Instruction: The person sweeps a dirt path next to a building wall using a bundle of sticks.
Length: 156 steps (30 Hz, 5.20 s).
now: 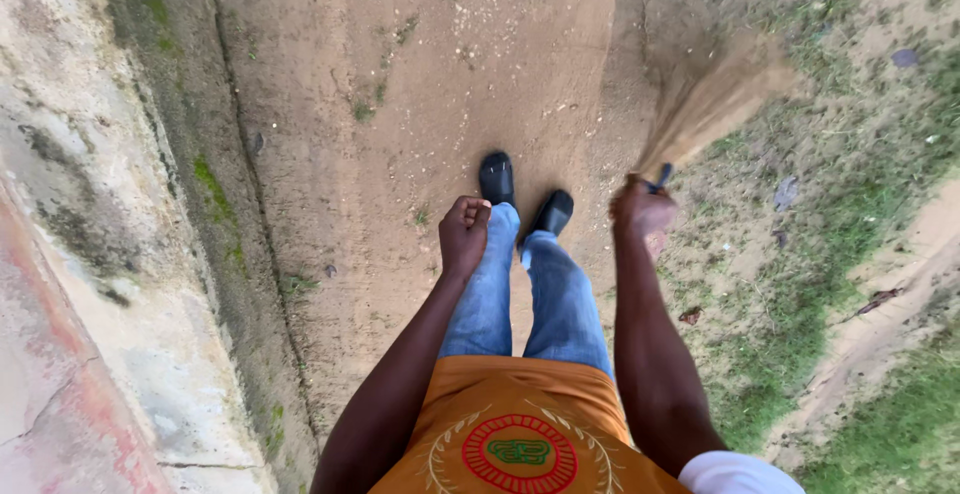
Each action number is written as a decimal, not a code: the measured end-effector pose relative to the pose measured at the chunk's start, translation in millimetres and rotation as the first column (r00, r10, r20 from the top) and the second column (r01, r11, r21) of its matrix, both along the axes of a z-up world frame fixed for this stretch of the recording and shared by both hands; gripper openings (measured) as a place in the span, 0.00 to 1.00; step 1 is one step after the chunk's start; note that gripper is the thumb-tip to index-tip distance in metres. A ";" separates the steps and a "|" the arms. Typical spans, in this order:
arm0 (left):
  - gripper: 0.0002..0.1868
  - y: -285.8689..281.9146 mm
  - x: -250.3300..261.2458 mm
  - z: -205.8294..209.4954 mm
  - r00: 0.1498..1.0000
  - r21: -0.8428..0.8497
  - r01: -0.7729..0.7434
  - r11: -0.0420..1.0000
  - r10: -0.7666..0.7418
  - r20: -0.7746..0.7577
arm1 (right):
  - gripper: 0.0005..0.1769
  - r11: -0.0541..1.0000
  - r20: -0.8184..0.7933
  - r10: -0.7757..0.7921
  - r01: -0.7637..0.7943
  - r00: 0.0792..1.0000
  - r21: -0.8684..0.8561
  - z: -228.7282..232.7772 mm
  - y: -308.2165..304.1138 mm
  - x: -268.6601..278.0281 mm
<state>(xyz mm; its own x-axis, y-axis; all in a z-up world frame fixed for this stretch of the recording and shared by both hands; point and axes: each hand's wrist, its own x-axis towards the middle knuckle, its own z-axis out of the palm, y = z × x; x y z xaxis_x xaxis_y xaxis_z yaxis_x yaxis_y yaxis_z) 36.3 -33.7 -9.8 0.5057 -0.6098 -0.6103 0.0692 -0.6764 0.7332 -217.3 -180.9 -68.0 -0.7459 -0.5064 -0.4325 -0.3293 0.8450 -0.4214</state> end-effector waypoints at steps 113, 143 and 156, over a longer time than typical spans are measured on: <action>0.05 -502.8 123.1 4.4 0.996 0.033 0.083 0.996 -0.083 0.015 | 0.22 0.910 0.167 0.413 -0.403 0.895 -0.091 31.8 -449.5 240.5; 0.07 -673.7 33.2 -14.4 0.994 0.008 -0.095 0.995 0.094 0.056 | 0.31 0.512 0.270 0.840 -0.853 0.471 -0.105 9.6 -636.2 190.5; 0.06 -718.1 30.9 -16.2 0.992 -0.035 -0.074 0.997 0.077 0.103 | 0.25 0.903 -0.156 0.404 -0.367 0.901 0.223 -90.0 -722.4 19.7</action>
